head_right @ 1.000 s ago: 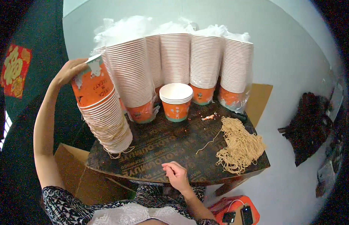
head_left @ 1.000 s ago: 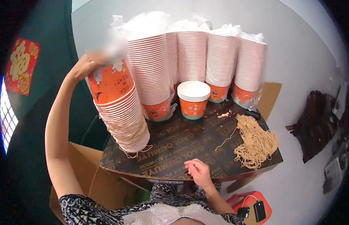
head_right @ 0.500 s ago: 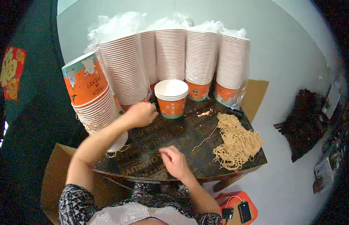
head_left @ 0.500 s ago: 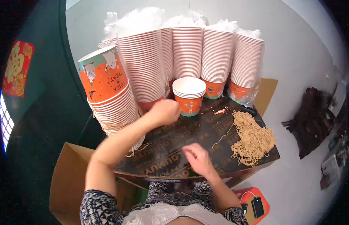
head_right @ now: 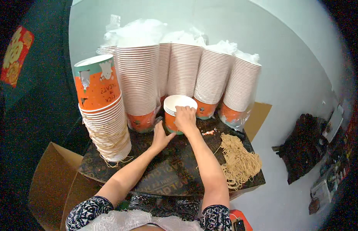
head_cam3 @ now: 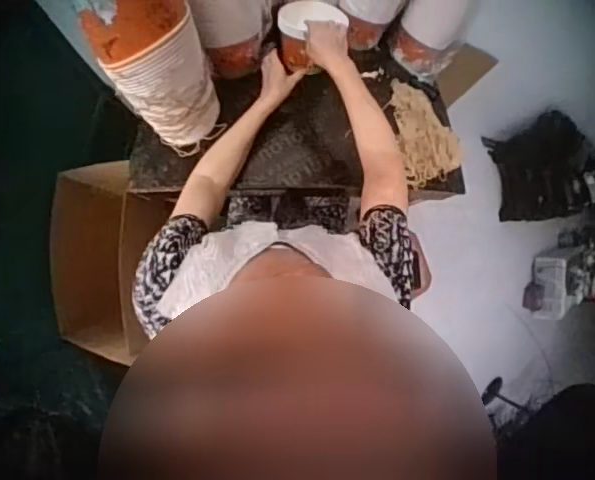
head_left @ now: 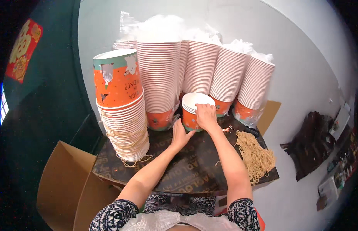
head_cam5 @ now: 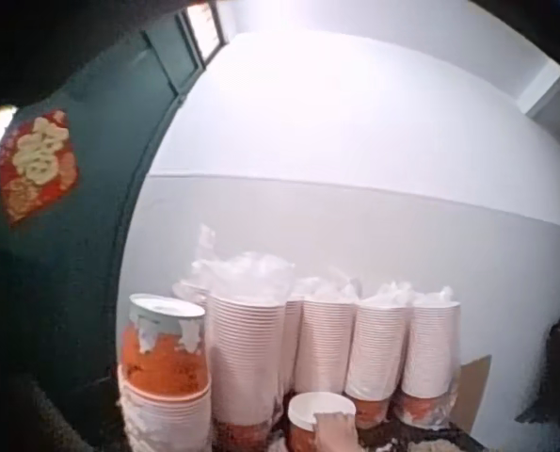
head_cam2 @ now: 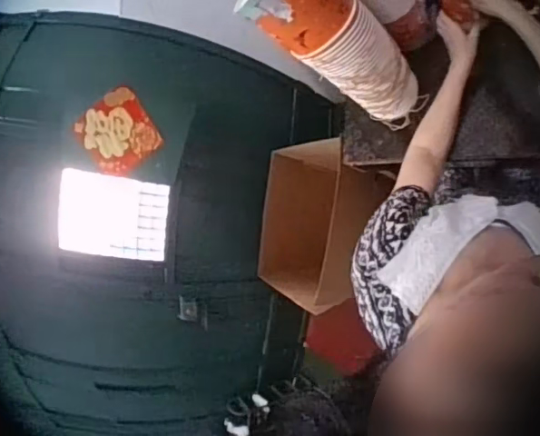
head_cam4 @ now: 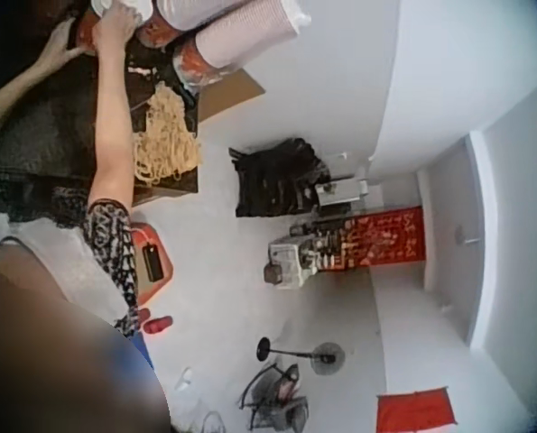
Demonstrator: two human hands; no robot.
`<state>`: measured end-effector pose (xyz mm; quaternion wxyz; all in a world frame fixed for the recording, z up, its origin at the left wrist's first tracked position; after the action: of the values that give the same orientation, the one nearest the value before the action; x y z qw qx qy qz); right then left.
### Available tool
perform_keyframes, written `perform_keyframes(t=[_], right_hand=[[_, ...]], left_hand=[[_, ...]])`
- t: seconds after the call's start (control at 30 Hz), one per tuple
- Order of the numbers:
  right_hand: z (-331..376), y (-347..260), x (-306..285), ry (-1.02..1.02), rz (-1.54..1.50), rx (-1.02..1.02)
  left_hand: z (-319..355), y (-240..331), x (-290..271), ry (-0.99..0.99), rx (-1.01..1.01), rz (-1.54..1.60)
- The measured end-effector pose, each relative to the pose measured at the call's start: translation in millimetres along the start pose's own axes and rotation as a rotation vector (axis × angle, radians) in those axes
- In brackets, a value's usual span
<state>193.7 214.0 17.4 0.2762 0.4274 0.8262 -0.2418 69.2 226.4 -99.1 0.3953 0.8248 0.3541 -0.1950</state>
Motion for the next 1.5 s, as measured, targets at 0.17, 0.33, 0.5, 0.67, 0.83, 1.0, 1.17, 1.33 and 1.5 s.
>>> perform_keyframes(t=[0.17,0.33,0.5,0.67,0.83,1.0,1.17,1.33,1.5], right_hand=[[0,-3,7,-0.124,-0.014,0.061],[23,-26,-5,-0.092,-0.212,0.005],[40,-56,-19,-0.155,-0.358,0.020],[38,-41,-34,-0.014,-0.515,0.151],[41,-37,-34,0.012,-0.539,0.208],[1,-47,-88,0.318,-0.466,0.034],[-18,-36,-97,-0.011,-0.242,0.020],[9,-52,-24,-0.355,-0.081,0.103],[19,-78,7,-0.253,-0.060,0.007]], left_hand=[[9,-8,-6,0.041,0.026,0.022],[6,0,-11,0.146,0.068,0.082],[4,11,-28,0.199,0.058,0.310],[12,25,-37,0.093,-0.013,0.233],[13,30,-33,0.149,0.034,0.196],[13,2,-24,0.094,-0.071,0.217],[14,12,-25,0.102,-0.080,0.177],[16,26,-26,0.083,-0.070,0.095],[7,1,-20,0.086,0.113,0.373]])
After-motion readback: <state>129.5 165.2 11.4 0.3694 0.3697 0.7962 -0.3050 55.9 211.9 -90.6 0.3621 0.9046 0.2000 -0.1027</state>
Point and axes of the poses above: each hand's wrist, its own z-axis away from the middle knuckle, its own x-axis out of the palm, y = z × x, the point moved 4 cm from there along -z, towards the middle knuckle, and after that the axes turned 15 degrees about -z, right-handed, at the moved point
